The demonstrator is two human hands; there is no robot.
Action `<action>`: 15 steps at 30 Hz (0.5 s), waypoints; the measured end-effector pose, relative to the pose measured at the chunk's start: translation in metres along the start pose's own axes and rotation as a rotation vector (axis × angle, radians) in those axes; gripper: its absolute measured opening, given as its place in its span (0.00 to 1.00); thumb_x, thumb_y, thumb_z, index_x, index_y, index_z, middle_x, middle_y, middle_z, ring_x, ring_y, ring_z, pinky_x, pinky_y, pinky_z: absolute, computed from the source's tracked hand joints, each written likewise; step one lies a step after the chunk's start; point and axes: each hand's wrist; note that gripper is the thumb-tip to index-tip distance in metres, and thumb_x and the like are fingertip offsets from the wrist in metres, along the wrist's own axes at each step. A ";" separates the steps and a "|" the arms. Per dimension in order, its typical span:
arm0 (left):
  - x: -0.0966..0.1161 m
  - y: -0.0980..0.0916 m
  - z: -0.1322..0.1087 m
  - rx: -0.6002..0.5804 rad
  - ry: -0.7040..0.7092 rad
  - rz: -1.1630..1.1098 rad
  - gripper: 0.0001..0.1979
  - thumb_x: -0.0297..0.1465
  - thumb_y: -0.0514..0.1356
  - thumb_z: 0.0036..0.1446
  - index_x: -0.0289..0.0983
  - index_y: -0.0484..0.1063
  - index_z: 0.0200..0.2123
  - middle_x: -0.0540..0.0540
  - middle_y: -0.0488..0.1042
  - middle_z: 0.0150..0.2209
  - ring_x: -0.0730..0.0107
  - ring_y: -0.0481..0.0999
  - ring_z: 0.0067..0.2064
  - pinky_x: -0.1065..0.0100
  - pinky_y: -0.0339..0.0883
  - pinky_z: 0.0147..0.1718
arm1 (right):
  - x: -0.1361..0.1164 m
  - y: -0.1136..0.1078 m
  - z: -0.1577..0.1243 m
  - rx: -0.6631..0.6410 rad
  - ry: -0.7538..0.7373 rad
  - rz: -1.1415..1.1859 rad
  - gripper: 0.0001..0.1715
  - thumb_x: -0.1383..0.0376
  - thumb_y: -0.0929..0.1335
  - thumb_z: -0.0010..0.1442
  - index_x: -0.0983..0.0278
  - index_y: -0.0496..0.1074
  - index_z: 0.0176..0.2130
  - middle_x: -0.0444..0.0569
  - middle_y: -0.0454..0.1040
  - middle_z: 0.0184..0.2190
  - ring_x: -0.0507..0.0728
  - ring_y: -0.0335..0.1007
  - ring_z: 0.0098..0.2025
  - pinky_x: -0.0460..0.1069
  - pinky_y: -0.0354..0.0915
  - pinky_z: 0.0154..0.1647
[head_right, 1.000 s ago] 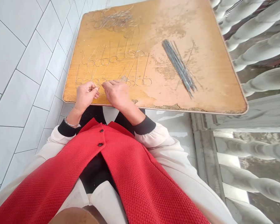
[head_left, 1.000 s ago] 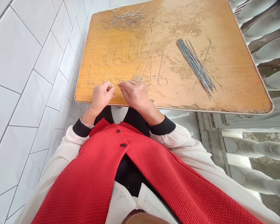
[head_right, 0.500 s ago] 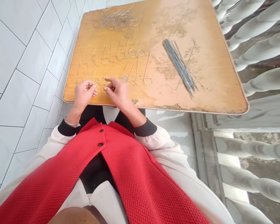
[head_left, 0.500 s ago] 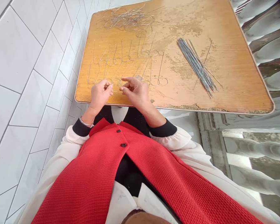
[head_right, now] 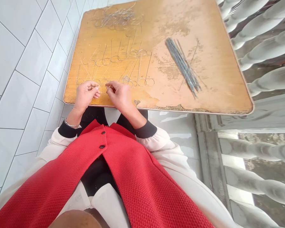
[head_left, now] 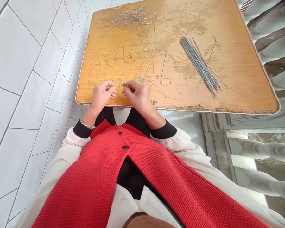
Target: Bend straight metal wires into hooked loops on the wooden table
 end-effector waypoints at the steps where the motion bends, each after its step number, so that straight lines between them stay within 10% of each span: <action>1: -0.001 -0.001 0.001 -0.015 -0.017 -0.012 0.03 0.24 0.64 0.65 0.37 0.74 0.37 0.57 0.75 0.22 0.81 0.78 0.24 0.80 0.71 0.26 | 0.000 0.000 0.000 -0.006 0.011 0.015 0.15 0.53 0.70 0.66 0.60 0.81 0.43 0.47 0.81 0.30 0.56 0.76 0.30 0.54 0.74 0.40; 15: 0.008 -0.012 0.000 -0.118 -0.061 -0.008 0.22 0.50 0.58 0.70 0.37 0.77 0.39 0.48 0.80 0.29 0.77 0.81 0.28 0.78 0.72 0.27 | -0.003 0.001 0.001 -0.091 0.186 0.251 0.09 0.59 0.72 0.63 0.62 0.79 0.40 0.44 0.79 0.26 0.53 0.74 0.25 0.51 0.73 0.32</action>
Point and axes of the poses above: each hand's wrist, its own z-axis towards the middle knuckle, its own y-axis out of the palm, x = y × z
